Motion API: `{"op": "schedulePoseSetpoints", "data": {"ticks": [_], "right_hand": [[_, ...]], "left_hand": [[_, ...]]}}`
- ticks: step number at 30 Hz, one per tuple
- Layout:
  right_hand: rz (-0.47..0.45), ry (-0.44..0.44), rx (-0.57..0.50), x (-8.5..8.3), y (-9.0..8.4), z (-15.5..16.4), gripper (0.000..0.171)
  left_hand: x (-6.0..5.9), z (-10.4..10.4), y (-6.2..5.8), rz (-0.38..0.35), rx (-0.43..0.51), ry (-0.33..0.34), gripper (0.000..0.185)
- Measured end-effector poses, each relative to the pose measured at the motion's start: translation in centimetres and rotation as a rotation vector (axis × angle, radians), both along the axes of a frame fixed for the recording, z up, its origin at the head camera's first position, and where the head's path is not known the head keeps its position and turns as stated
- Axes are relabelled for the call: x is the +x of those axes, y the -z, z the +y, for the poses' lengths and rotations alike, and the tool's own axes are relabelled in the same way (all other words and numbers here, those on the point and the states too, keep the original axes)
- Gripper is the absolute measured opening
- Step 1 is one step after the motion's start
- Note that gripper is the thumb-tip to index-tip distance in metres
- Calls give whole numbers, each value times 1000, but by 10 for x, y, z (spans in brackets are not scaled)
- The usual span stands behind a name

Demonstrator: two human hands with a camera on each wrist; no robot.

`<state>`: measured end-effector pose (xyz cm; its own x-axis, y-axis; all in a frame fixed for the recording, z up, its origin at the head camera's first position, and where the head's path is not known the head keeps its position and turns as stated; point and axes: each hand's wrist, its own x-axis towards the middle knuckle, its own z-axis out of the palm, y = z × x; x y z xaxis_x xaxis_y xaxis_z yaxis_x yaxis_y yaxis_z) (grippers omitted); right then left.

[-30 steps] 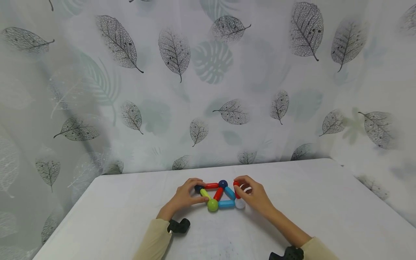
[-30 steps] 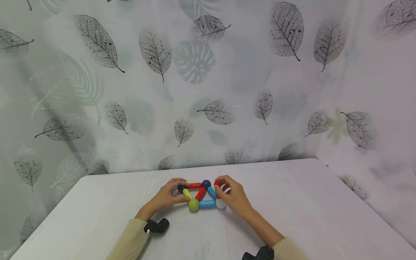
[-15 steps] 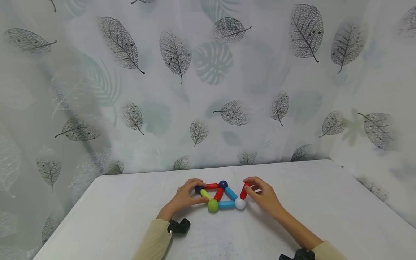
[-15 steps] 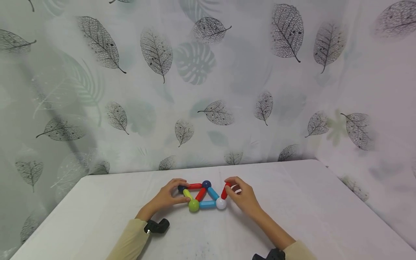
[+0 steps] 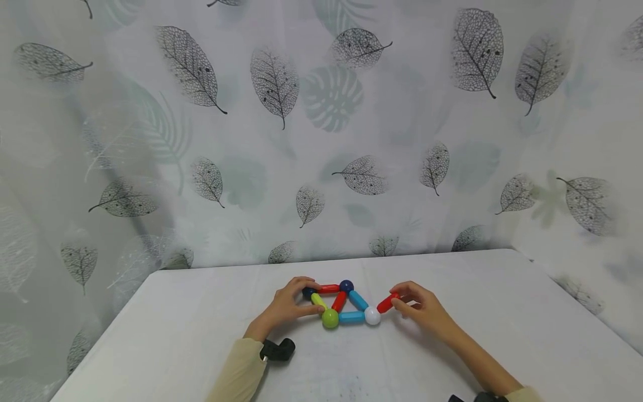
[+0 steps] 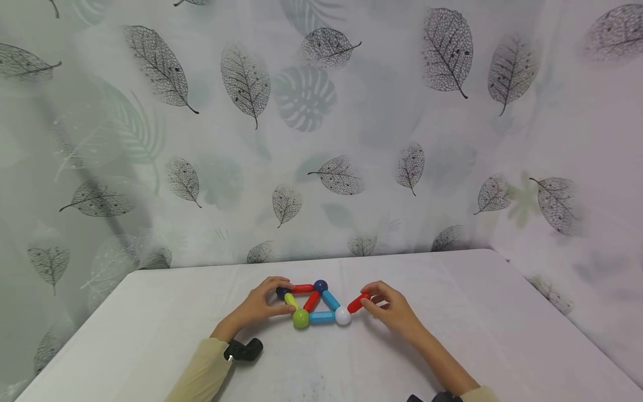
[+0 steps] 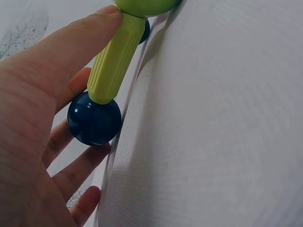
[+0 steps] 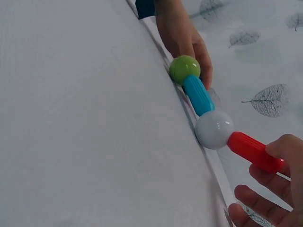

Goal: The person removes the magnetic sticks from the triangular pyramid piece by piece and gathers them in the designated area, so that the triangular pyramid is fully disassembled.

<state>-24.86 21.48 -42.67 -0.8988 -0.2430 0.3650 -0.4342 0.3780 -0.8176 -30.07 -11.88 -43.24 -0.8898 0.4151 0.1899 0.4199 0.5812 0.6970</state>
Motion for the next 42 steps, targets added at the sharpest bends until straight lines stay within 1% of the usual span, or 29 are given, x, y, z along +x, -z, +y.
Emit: {"op": "schedulePoseSetpoints", "data": {"ticks": [3, 7, 11, 14, 17, 21, 25, 28, 31, 35, 36, 42], "right_hand": [[8, -17, 61, 1, -3, 6, 23], [47, -32, 167, 1, -5, 13, 18], [77, -59, 259, -1, 0, 17, 15], [95, -62, 300, -1, 6, 18, 14], [135, -58, 302, -2, 11, 17, 16], [236, -69, 284, -4, 15, 13, 21], [308, -91, 278, -5, 15, 10, 22], [308, -103, 283, -6, 14, 10, 21], [311, -102, 292, -6, 14, 10, 21], [316, -98, 285, -6, 13, 9, 20], [310, -96, 280, -6, 13, 8, 20], [276, -84, 238, -3, 12, 7, 18]], "left_hand": [[0, 0, 0, 0, -4, 2, 49], [0, 0, 0, -5, -2, -2, 50], [0, 0, 1, -14, 5, -4, 49], [-1, 0, 2, -15, 5, -2, 49], [-1, 0, 2, -13, 1, -5, 49], [1, 0, 1, -18, 8, 4, 49], [1, -3, 0, -54, 81, 31, 53], [1, -6, 0, -87, 146, 19, 53], [-1, -9, 1, -72, 181, -3, 45], [-3, -11, 4, -39, 208, -14, 37], [-3, -10, 5, -40, 213, -17, 36], [-3, -6, 5, -22, 198, -28, 33]]}}
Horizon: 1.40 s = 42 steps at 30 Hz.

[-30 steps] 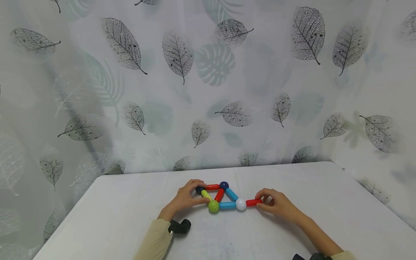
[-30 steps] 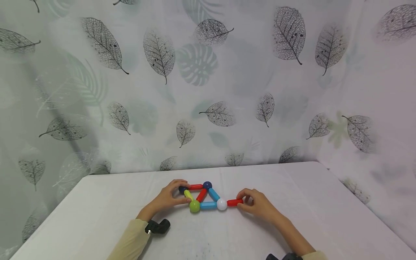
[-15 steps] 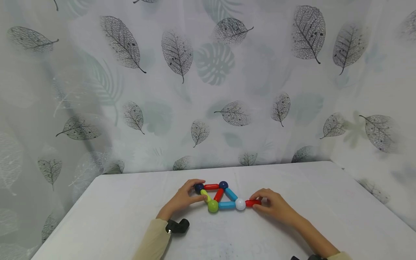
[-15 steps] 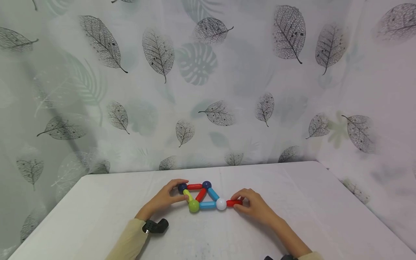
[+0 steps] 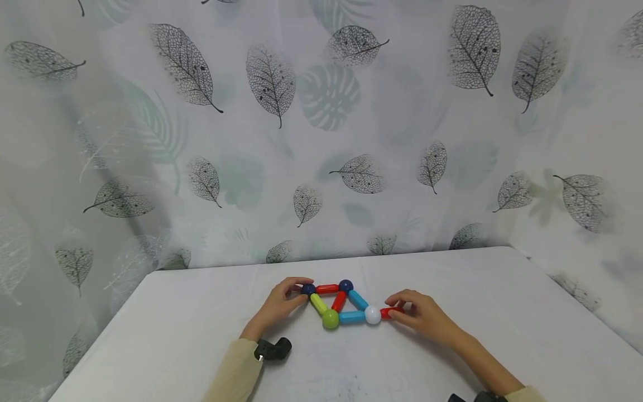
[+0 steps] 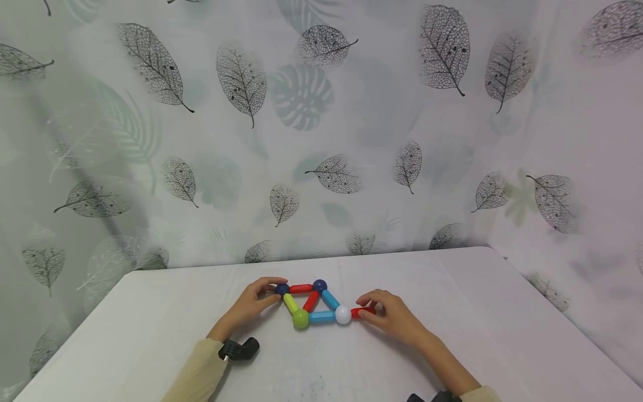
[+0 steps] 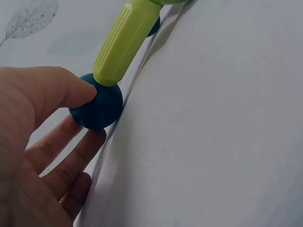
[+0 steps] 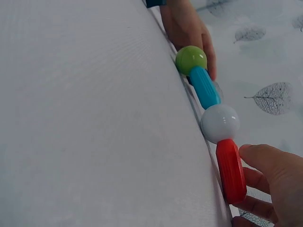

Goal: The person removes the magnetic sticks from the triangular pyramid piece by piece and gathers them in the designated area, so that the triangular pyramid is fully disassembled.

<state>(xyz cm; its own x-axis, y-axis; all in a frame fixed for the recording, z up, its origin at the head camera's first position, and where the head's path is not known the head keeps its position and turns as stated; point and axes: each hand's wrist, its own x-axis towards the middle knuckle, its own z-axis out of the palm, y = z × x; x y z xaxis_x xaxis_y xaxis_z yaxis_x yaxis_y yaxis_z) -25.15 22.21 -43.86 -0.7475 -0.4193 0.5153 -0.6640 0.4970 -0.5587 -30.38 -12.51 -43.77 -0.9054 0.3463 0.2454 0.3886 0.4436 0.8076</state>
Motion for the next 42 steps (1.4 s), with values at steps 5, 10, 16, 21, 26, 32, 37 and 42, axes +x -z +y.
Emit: {"op": "schedulePoseSetpoints", "data": {"ticks": [5, 10, 16, 21, 26, 32, 37, 42], "right_hand": [[29, 13, -27, -1, -1, -2, 18], [53, 80, -25, -1, -3, -4, 25], [34, 107, -18, 0, -6, -5, 23], [92, 89, -17, 0, -10, -9, 23], [121, 71, -12, -3, -12, -13, 21], [115, 33, -2, -10, -18, -20, 19], [28, 11, 29, -16, -24, -31, 19], [-42, -18, 65, -19, -26, -42, 21]], "left_hand": [[2, 3, -1, 10, -18, 29, 33], [2, 9, 0, 4, -13, 71, 33], [5, 17, -1, 3, -3, 119, 33], [9, 25, -3, 17, -20, 156, 33], [13, 35, -5, 41, -38, 181, 33], [16, 46, -4, 56, -51, 204, 33], [17, 50, -4, 69, -64, 206, 33], [18, 50, -3, 67, -60, 202, 32]]}}
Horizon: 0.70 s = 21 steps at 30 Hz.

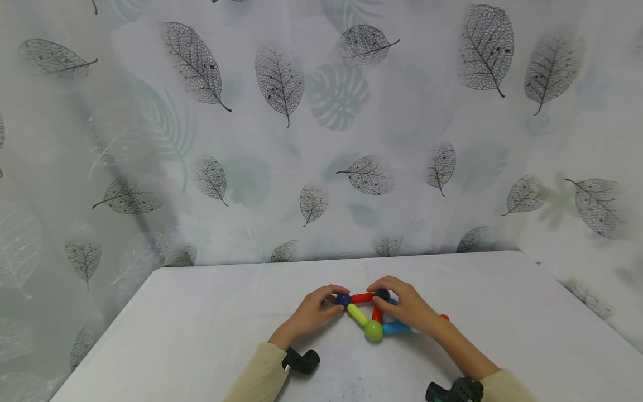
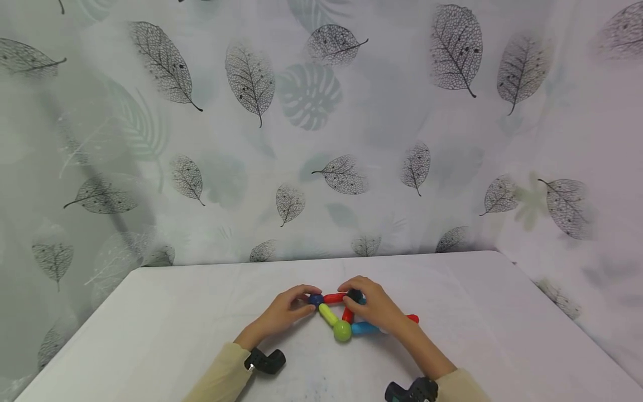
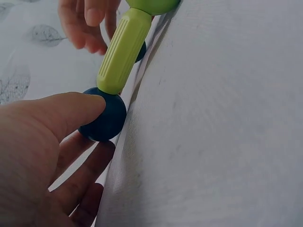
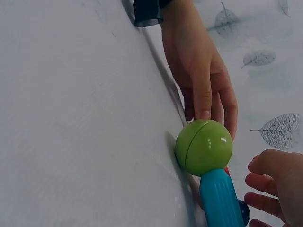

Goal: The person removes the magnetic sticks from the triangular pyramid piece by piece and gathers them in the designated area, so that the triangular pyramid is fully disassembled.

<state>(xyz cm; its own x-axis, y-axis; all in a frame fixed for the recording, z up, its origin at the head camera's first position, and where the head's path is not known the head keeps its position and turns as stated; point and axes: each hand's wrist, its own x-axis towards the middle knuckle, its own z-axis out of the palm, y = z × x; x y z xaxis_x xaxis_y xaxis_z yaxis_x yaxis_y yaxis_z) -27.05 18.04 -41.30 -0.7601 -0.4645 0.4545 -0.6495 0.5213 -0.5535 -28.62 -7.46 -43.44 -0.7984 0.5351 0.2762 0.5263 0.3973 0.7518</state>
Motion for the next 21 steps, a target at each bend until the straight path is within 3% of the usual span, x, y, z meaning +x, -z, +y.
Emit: {"op": "schedulePoseSetpoints", "data": {"ticks": [6, 9, 21], "right_hand": [[-62, -59, 28, -4, 0, -11, 25], [-43, -66, 74, -7, 2, -16, 25], [12, 51, 218, -11, 12, -32, 23]], "left_hand": [[0, -2, 1, -1, 11, 26, 33], [0, -2, 2, -28, 20, 30, 34], [0, -4, 3, -62, 14, 31, 38]]}}
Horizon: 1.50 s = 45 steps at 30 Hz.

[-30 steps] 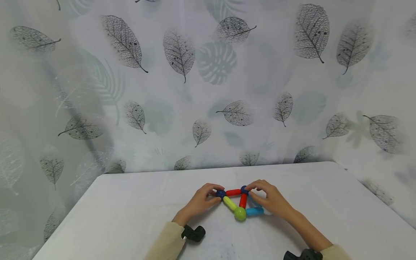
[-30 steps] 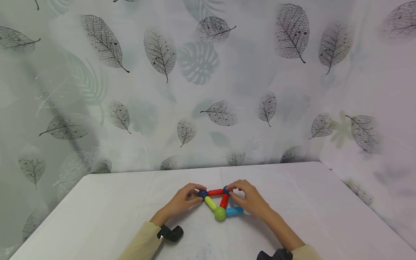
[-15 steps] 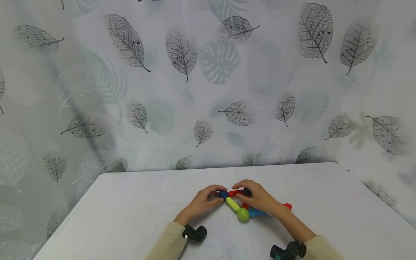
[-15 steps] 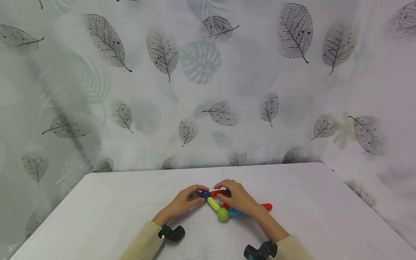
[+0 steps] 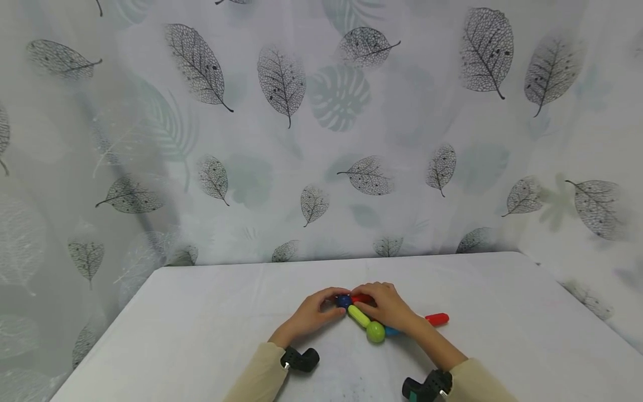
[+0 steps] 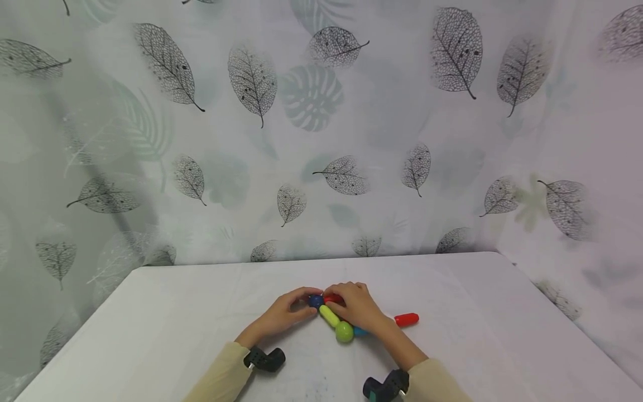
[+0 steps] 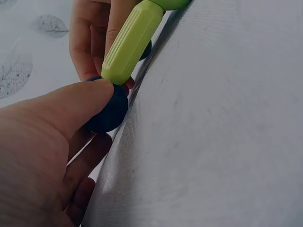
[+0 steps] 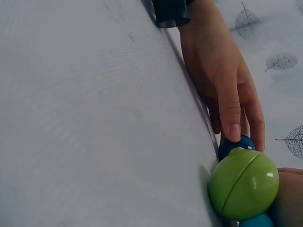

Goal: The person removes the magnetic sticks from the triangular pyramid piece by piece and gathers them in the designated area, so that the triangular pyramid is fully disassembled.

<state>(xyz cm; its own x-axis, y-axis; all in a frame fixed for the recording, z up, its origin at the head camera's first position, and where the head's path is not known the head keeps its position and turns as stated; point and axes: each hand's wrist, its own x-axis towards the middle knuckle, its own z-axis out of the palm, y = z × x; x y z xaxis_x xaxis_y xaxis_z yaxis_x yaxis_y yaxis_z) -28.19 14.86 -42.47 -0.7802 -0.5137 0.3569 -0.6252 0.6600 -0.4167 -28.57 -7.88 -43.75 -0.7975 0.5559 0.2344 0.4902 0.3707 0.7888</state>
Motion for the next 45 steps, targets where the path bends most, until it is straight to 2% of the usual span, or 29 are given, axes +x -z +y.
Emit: {"op": "schedulePoseSetpoints", "data": {"ticks": [10, 19, 31, 35, 41, 45], "right_hand": [[30, 20, 44, -2, -2, -4, 23], [41, 41, 53, -4, -6, -7, 20], [22, 0, 42, -8, -5, 0, 22], [16, -24, -11, -5, -2, 3, 22], [35, -112, -145, 0, 0, 5, 13], [63, -174, -209, 5, 1, 8, 13]], "left_hand": [[-4, -2, 2, -8, 12, -2, 35], [-5, -5, -2, 15, 47, 0, 36], [-4, -4, -1, -11, 89, -18, 30], [-4, -3, 1, -22, 77, -26, 29], [-3, -4, 2, -31, 58, -43, 30], [-3, -4, 2, -22, 55, -41, 35]]}}
